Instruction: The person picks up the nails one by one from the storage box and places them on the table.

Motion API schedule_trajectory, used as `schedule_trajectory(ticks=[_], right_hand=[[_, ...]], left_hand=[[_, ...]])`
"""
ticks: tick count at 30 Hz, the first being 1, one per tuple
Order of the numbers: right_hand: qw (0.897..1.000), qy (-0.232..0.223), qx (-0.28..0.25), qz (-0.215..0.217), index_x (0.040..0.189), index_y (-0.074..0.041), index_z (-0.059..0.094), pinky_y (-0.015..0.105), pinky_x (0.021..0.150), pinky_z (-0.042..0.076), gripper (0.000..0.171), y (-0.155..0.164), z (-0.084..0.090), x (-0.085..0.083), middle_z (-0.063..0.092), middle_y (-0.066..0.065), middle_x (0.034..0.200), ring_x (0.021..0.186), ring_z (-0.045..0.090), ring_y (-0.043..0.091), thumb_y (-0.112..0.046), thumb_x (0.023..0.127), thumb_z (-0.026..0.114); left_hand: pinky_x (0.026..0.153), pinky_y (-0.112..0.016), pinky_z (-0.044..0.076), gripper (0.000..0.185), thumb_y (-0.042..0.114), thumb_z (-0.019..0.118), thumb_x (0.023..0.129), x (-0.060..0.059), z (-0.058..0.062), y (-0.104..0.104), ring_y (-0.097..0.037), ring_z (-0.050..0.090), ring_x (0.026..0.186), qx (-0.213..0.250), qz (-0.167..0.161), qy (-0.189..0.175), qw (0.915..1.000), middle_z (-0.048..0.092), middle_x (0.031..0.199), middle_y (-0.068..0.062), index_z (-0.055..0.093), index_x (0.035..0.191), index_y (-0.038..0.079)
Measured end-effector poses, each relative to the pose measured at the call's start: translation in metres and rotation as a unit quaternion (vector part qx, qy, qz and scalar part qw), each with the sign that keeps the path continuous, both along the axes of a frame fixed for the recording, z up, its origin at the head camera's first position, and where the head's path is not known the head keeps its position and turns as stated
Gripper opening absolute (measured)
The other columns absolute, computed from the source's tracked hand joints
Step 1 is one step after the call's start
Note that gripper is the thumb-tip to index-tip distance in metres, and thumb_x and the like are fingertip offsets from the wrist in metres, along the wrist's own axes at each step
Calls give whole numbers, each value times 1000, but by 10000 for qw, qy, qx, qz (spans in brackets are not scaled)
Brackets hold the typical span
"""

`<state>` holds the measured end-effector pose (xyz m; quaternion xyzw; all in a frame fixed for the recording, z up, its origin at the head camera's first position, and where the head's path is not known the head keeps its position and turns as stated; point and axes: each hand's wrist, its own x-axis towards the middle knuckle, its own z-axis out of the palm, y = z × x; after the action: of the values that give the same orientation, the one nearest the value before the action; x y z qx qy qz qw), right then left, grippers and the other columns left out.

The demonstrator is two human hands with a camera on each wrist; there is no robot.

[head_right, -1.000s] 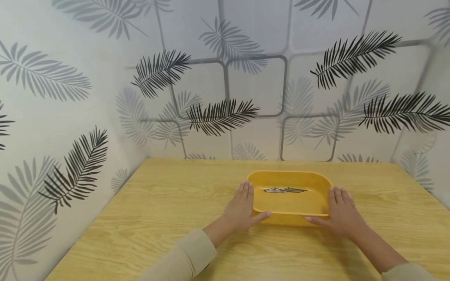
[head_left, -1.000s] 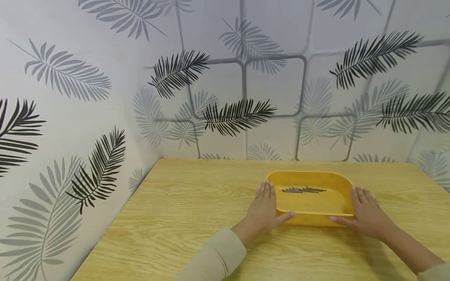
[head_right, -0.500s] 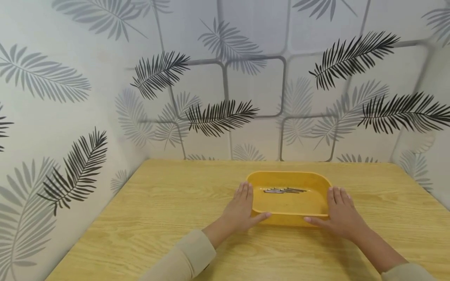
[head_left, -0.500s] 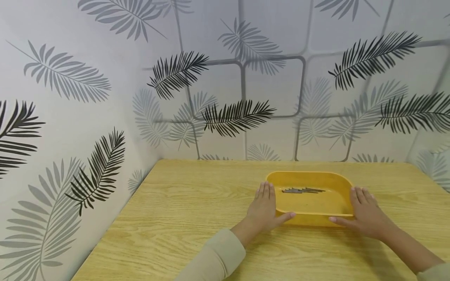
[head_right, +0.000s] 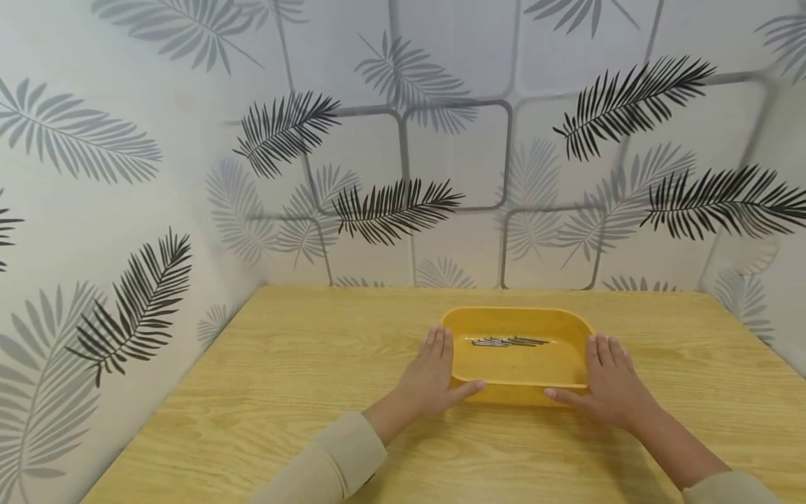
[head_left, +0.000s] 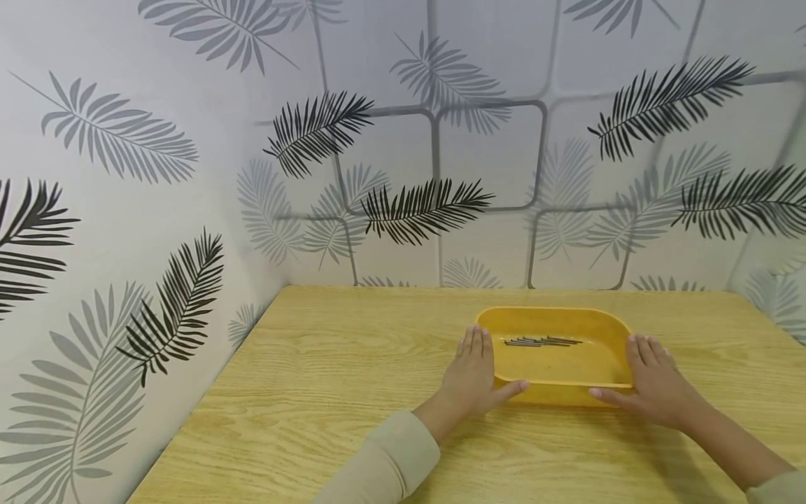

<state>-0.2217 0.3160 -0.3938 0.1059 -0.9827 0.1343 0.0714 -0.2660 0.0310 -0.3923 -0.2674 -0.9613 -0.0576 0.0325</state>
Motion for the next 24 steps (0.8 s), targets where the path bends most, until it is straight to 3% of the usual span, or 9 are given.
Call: schedule_trajectory(ticks=[24], right_hand=[[9999,-53,-112,34,137,24,6,70,104,5,111,-14,0,0,7,48,140,130,4,61,-56,82,59]], left_hand=[[118,-34,11,100,76,21,85,-1,0,-14,-28,4,145,-46,41,-42,10000,7,155,-18,8,148,-1]])
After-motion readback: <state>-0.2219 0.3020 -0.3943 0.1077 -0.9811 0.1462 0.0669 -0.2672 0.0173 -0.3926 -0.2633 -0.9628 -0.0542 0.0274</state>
